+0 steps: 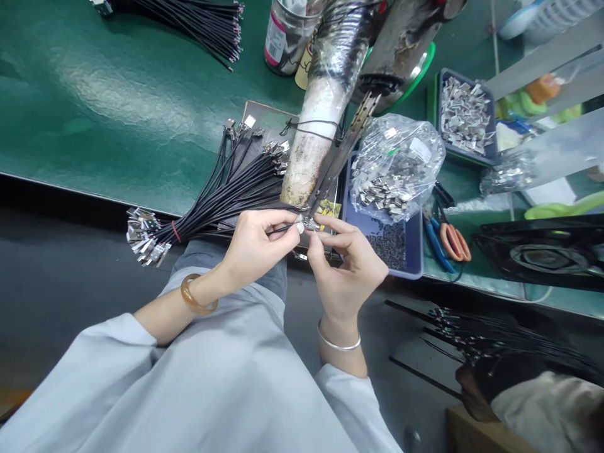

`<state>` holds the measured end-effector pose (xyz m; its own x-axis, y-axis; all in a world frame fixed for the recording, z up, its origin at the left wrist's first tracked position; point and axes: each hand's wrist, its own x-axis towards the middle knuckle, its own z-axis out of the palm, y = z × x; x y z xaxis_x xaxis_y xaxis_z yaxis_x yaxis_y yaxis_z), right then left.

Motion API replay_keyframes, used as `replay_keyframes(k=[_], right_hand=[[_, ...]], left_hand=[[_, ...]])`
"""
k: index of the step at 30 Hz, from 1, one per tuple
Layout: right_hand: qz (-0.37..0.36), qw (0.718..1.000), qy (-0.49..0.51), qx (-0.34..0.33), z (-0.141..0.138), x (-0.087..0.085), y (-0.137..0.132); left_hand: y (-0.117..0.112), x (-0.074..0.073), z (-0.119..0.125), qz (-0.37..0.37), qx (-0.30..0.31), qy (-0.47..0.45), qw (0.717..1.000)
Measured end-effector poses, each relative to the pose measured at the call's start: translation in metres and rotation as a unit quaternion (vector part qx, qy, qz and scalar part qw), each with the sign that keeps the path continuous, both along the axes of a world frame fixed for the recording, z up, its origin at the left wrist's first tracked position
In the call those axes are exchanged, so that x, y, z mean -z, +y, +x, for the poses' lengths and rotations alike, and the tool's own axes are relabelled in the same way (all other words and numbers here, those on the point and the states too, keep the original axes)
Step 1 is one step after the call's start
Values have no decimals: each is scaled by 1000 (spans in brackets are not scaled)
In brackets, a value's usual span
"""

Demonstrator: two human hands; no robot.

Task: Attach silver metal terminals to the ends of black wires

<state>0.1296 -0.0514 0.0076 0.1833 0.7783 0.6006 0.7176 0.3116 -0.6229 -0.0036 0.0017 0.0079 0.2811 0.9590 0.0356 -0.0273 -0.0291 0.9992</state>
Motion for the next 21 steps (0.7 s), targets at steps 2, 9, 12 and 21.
replay_keyframes(k=[2, 9, 12, 21], right_hand=[[9, 1000, -1, 2, 0, 1, 0], [53, 997, -36, 30, -3, 2, -1], [34, 999, 11, 11, 0, 1, -4], [215, 965, 135, 68, 4, -7, 1]], left_hand=[[-2, 0, 0, 0, -3, -9, 1000], [-5, 3, -4, 125, -43, 49, 990], [-3, 3, -7, 148, -11, 64, 987], [-3, 1, -9, 22, 60, 16, 998]])
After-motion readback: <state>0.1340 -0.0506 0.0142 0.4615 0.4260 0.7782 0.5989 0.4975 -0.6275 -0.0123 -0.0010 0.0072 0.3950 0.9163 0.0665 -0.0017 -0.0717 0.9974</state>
